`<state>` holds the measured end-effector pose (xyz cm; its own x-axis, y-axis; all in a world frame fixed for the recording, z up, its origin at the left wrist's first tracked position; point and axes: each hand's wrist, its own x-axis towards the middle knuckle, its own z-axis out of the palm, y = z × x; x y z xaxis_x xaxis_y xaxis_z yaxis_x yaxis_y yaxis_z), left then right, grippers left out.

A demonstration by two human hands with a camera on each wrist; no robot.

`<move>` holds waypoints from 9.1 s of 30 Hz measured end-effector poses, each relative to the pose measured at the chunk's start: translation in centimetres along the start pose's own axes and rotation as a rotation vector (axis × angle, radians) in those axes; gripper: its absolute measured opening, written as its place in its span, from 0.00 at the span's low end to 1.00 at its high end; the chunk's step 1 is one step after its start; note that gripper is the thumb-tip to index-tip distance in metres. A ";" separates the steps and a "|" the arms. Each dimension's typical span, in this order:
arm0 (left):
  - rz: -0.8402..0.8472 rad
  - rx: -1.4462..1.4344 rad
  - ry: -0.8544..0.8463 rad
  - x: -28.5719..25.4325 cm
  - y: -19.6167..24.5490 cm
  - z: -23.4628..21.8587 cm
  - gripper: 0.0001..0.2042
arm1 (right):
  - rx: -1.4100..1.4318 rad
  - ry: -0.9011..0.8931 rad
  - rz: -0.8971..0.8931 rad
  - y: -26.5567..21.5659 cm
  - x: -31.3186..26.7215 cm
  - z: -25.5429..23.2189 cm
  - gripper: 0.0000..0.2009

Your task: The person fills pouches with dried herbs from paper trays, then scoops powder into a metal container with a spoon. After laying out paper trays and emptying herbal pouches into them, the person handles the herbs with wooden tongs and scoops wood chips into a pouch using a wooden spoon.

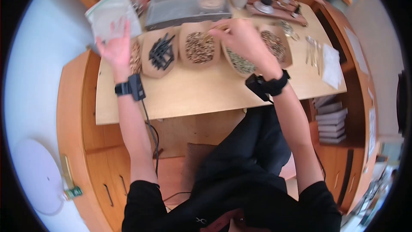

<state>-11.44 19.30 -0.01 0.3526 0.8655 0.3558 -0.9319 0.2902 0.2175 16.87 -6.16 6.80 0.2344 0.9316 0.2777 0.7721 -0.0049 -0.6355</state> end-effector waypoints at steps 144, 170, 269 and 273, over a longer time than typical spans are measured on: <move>-0.442 -0.128 -0.050 -4.9 -22.5 5.9 0.31 | -0.117 0.440 0.153 7.1 -18.1 1.5 0.37; -0.468 -0.120 -0.066 -5.7 -23.1 7.0 0.28 | 0.450 0.640 0.080 5.5 -17.7 -4.0 0.33; -0.699 0.051 -0.174 -7.6 -24.5 8.5 0.27 | 0.146 0.095 -0.159 2.3 -4.3 -16.8 0.33; -0.696 0.049 -0.177 -7.6 -24.4 8.5 0.26 | 0.140 0.096 -0.159 2.4 -4.0 -16.9 0.32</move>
<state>9.31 2.21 -0.29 0.8757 0.4061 0.2611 -0.4828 0.7284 0.4861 27.79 -16.06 16.36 0.1765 0.8776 0.4458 0.7156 0.1965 -0.6703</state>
